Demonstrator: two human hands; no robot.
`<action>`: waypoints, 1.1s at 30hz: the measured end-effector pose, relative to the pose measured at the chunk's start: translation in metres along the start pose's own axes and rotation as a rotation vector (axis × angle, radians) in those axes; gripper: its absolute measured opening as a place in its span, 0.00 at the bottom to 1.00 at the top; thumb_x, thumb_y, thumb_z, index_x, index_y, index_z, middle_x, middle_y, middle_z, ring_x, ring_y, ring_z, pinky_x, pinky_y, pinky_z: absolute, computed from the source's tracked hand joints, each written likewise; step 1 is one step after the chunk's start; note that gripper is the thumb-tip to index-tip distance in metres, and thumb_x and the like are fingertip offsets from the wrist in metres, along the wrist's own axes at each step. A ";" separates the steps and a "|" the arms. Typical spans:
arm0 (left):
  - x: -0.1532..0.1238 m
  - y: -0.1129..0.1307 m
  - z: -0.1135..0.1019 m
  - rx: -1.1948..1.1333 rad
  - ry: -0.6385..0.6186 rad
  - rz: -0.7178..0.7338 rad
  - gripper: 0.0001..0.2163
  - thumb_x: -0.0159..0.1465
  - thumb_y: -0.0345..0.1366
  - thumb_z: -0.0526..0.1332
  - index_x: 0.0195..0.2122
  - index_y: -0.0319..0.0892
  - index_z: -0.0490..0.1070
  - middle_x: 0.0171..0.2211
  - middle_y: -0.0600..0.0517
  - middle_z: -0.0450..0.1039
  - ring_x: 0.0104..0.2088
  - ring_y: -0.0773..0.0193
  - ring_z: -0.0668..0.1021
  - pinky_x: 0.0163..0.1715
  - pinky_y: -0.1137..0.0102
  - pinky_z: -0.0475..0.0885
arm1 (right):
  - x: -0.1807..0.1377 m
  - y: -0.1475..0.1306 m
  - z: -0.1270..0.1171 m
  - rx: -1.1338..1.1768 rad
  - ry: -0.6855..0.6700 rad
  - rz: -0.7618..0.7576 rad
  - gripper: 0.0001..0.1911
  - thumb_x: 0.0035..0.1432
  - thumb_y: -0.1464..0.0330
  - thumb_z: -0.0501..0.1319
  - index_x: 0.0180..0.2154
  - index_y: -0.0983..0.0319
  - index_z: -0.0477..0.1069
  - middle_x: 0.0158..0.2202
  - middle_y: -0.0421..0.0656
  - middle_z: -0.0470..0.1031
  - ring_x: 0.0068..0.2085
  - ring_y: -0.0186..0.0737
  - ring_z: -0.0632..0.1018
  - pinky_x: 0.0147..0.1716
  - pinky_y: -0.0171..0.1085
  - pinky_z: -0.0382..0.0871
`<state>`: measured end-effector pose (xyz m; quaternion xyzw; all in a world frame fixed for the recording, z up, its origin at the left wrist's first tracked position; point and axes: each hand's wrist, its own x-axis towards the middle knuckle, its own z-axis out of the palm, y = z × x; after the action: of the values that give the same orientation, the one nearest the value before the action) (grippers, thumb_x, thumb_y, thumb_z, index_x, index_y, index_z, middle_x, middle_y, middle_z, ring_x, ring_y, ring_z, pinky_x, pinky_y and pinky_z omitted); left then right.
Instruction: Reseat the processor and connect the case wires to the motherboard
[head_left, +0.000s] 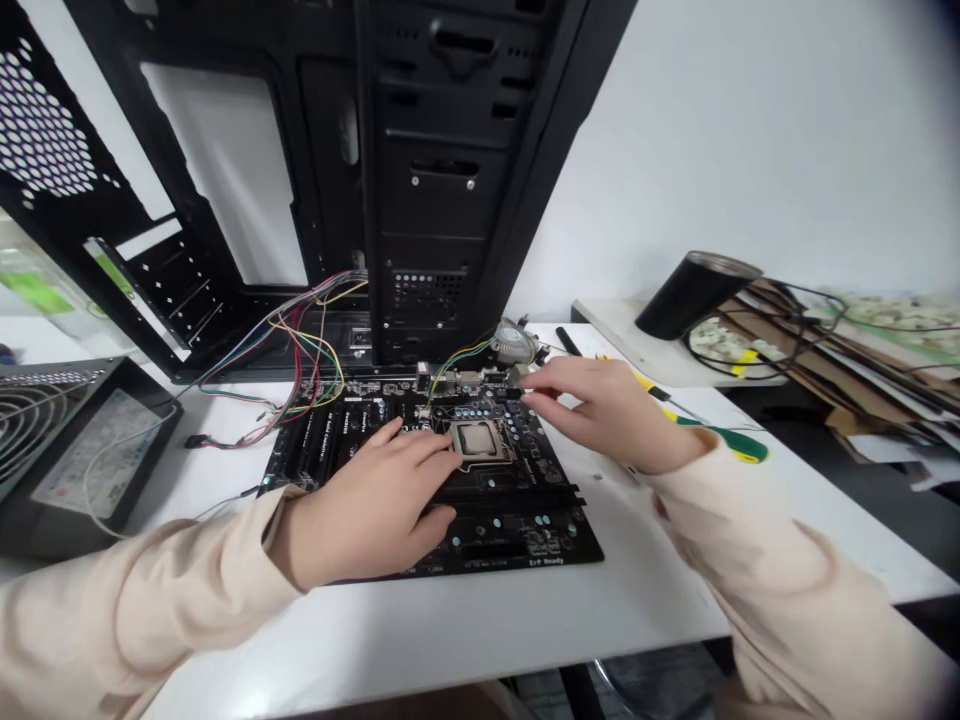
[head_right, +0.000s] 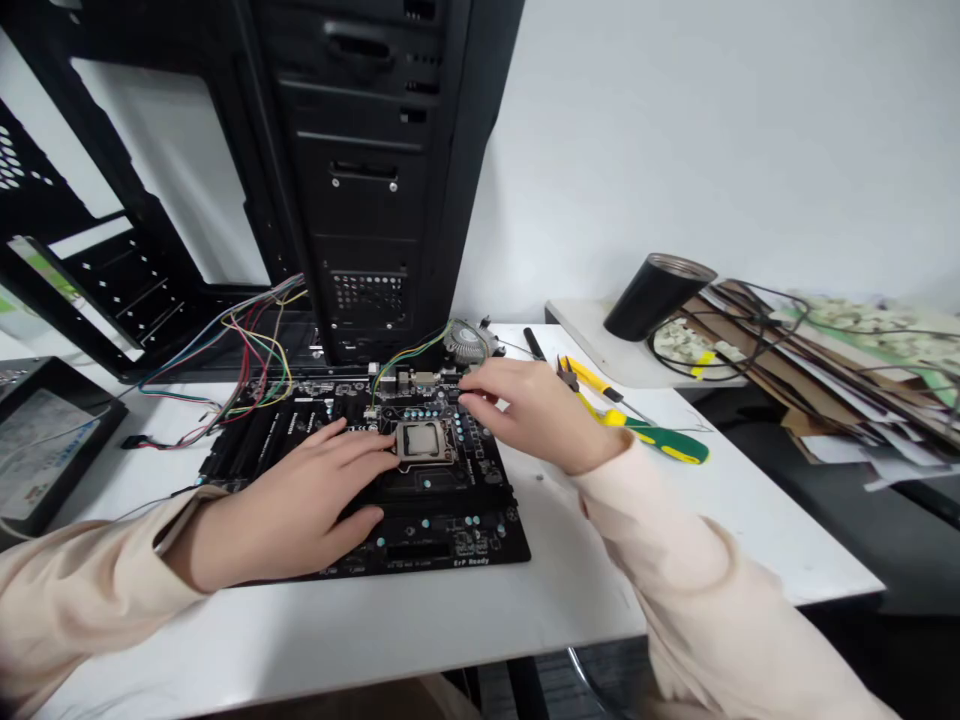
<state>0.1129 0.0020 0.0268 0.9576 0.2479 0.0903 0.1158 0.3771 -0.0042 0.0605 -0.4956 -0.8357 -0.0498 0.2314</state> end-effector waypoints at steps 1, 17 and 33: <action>0.000 0.000 0.000 -0.008 -0.001 -0.012 0.18 0.64 0.36 0.55 0.55 0.38 0.66 0.57 0.41 0.69 0.58 0.50 0.71 0.63 0.46 0.58 | -0.001 0.007 0.009 -0.012 0.001 -0.029 0.11 0.62 0.66 0.54 0.34 0.60 0.75 0.29 0.44 0.78 0.31 0.39 0.78 0.33 0.37 0.70; -0.010 -0.005 -0.005 0.040 0.209 0.129 0.14 0.66 0.32 0.52 0.53 0.42 0.64 0.50 0.48 0.74 0.54 0.58 0.73 0.65 0.54 0.51 | -0.012 0.011 0.027 -0.053 -0.045 -0.235 0.13 0.64 0.69 0.52 0.32 0.62 0.74 0.30 0.44 0.77 0.31 0.36 0.75 0.30 0.34 0.66; -0.022 0.003 -0.007 -0.033 0.189 -0.036 0.13 0.57 0.30 0.58 0.43 0.48 0.70 0.42 0.55 0.76 0.47 0.60 0.76 0.65 0.56 0.54 | -0.016 0.001 0.013 0.321 -0.411 0.029 0.15 0.63 0.66 0.53 0.25 0.61 0.70 0.18 0.37 0.69 0.19 0.27 0.65 0.19 0.29 0.55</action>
<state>0.0939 -0.0100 0.0319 0.9381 0.2733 0.1822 0.1095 0.3801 -0.0120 0.0420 -0.4640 -0.8552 0.1886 0.1330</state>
